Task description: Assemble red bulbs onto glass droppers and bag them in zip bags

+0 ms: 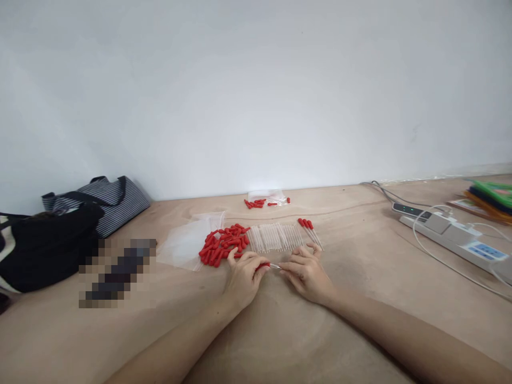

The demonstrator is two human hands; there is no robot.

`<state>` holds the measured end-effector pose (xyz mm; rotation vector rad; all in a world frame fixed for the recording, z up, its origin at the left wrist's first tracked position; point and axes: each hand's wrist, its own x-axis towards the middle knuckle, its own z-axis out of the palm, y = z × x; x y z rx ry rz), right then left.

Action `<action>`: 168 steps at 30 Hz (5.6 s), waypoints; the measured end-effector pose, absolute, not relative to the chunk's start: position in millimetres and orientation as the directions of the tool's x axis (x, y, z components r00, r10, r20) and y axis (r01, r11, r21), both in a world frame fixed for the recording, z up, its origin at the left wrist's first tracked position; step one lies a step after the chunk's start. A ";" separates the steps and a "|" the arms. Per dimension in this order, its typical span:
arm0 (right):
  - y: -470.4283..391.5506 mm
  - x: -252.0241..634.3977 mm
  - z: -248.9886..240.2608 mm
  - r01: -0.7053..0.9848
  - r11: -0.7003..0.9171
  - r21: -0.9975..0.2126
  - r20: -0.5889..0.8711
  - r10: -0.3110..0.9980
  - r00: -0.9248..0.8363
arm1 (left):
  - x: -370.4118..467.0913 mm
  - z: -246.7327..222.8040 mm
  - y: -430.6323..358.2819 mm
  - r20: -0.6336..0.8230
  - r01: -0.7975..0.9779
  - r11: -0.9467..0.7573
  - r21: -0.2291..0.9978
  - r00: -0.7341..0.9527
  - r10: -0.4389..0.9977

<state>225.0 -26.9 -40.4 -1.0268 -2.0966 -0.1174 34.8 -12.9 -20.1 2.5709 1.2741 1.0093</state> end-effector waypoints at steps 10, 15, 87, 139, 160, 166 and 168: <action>-25.5 226.9 -35.3 0.684 0.726 -0.069 0.724 0.508 -0.467 | 34.5 -20.0 -15.6 0.536 0.629 -0.685 0.368 0.459 0.709; -23.8 227.8 -34.1 0.699 0.710 0.090 0.740 0.422 -0.523 | 35.3 -18.6 -17.4 0.536 0.610 -0.714 0.344 0.496 0.683; 40.0 257.4 -26.0 0.963 -0.168 -0.213 0.329 0.915 0.232 | 14.9 -28.4 2.3 0.524 0.849 -0.517 0.111 0.392 0.756; -18.9 249.7 -35.7 0.762 0.623 -0.179 0.555 0.703 -0.444 | 19.6 -17.9 -4.0 0.389 0.775 -0.526 0.352 0.390 0.835; -17.1 240.2 -37.7 0.818 0.517 -0.252 0.508 0.790 -0.343 | 28.9 -25.9 -3.8 0.359 0.760 -0.579 0.295 0.474 0.804; -19.8 233.1 -31.9 0.822 0.511 -0.251 0.582 0.758 -0.294 | 30.8 -25.0 -4.8 0.368 0.763 -0.544 0.349 0.423 0.828; -20.7 231.2 -30.3 0.817 0.514 -0.259 0.584 0.758 -0.292 | 30.5 -24.4 -5.3 0.376 0.755 -0.552 0.353 0.426 0.823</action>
